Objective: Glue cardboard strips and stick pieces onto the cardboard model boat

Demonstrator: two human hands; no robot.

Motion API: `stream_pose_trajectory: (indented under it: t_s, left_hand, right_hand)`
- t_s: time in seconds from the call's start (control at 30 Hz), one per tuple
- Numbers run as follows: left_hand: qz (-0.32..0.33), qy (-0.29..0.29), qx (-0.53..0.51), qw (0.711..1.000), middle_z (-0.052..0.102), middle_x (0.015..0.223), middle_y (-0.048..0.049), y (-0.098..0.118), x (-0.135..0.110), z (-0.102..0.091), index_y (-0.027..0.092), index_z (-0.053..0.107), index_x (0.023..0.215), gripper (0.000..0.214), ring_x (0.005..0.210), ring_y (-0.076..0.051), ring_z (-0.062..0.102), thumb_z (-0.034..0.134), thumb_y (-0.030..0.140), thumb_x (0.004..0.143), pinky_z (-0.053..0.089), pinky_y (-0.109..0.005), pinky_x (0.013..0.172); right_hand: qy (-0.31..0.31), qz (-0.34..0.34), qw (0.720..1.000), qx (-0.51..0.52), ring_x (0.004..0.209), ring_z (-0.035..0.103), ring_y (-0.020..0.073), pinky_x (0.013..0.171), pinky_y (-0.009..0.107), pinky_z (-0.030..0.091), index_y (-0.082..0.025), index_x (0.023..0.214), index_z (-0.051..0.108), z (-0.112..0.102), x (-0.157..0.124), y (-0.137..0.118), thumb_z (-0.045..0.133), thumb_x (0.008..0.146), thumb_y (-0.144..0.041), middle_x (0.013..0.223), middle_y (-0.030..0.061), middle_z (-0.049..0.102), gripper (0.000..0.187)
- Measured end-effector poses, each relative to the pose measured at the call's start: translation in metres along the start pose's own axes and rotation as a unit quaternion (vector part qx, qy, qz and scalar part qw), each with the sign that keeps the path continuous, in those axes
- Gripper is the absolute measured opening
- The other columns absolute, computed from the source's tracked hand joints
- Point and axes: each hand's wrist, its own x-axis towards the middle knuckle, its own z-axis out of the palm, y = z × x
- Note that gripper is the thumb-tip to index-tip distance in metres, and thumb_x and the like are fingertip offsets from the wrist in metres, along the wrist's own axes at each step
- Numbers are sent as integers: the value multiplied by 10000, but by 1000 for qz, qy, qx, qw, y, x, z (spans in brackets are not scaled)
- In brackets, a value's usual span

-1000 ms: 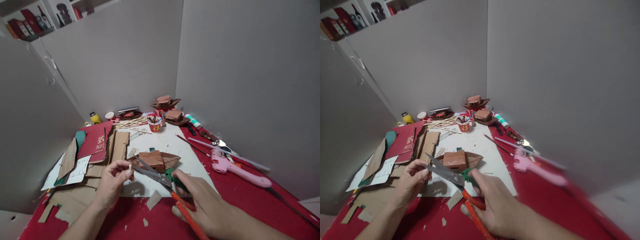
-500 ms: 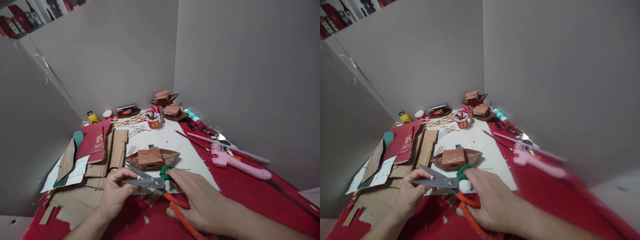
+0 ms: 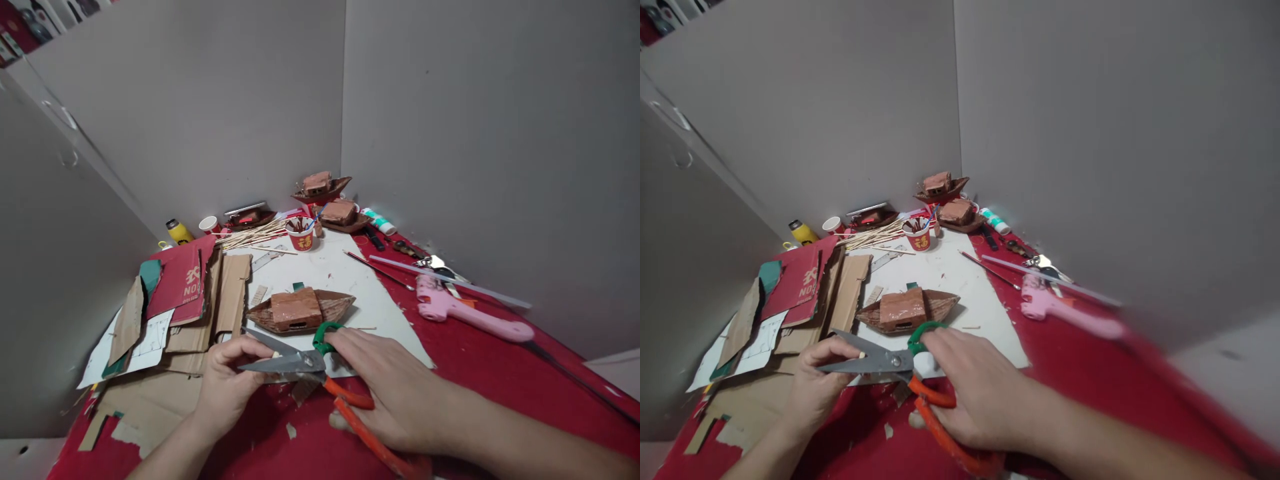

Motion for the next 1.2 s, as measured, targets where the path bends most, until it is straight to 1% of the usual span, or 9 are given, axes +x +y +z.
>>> stream_pose_trajectory:
  t_s: [0.17, 0.27, 0.33, 0.53, 0.67, 0.77, 0.87, 1.0, 1.2]
  left_hand:
    - [-16, -19, 10, 1000, 713, 634, -27, -1, 0, 2, 188, 780, 692, 52, 567, -115, 609, 820, 210, 667, 479, -179, 561]
    - [-31, -30, 16, 999, 714, 617, -40, -1, -2, 3, 166, 773, 678, 54, 554, -114, 605, 815, 200, 683, 473, -176, 550]
    - [-37, -31, 16, 999, 710, 616, -37, -2, -4, 4, 158, 760, 680, 82, 554, -111, 603, 810, 222, 696, 472, -175, 554]
    - [-48, -40, -7, 998, 698, 634, -29, -2, -10, 9, 149, 702, 756, 176, 580, -123, 621, 776, 309, 750, 481, -193, 581]
    - [-68, -42, -86, 993, 700, 616, -22, -3, -12, 14, 159, 674, 786, 181, 539, -122, 627, 746, 326, 788, 509, -218, 569]
    - [-76, -35, -94, 992, 697, 611, -19, -6, -13, 13, 158, 683, 780, 209, 518, -121, 621, 768, 348, 761, 512, -221, 543]
    - [-77, -37, -74, 994, 686, 564, -20, -8, -15, 12, 146, 697, 737, 185, 483, -111, 606, 768, 315, 764, 492, -200, 511]
    - [-74, -36, -26, 996, 690, 544, -26, -7, -19, 15, 142, 726, 702, 142, 472, -99, 593, 743, 254, 787, 470, -173, 490]
    - [-85, -54, -22, 995, 701, 550, -19, -4, -18, 19, 156, 727, 705, 138, 469, -103, 613, 737, 263, 792, 486, -171, 490]
  right_hand:
    - [-24, 11, 1000, -3, 889, 581, 300, 773, 406, 441, -165, 1033, 535, 3, 2, 1, 612, 789, -469, 1015, 135, 625, 397]
    - [-30, 17, 999, -7, 828, 567, 276, 734, 383, 420, -187, 937, 497, 6, 1, 1, 582, 757, -315, 925, 99, 609, 237]
    - [-36, 22, 999, -1, 751, 545, 247, 673, 352, 394, -210, 852, 451, 7, 1, 0, 580, 729, -297, 854, 68, 591, 198]
    - [-36, 42, 998, 17, 636, 492, 196, 564, 296, 298, -236, 768, 357, 5, 1, -6, 578, 701, -283, 770, 23, 561, 235]
    - [-31, 40, 999, 15, 617, 497, 198, 557, 298, 291, -242, 770, 349, 4, 0, -8, 553, 694, -250, 739, 8, 565, 218]
    - [-34, 43, 999, 4, 611, 507, 206, 549, 308, 295, -240, 778, 370, 4, 0, -8, 546, 710, -259, 735, 10, 569, 190]
    - [-8, 27, 999, -24, 731, 549, 245, 630, 337, 360, -216, 841, 442, 6, 1, -4, 548, 711, -247, 839, 61, 600, 171]
    - [19, -15, 999, -45, 913, 541, 303, 787, 407, 393, -162, 974, 512, 9, 1, 0, 544, 734, -259, 1026, 150, 601, 260]
    - [1, 14, 1000, -19, 859, 555, 291, 767, 405, 409, -172, 929, 524, 11, -2, -1, 597, 719, -327, 957, 123, 610, 271]
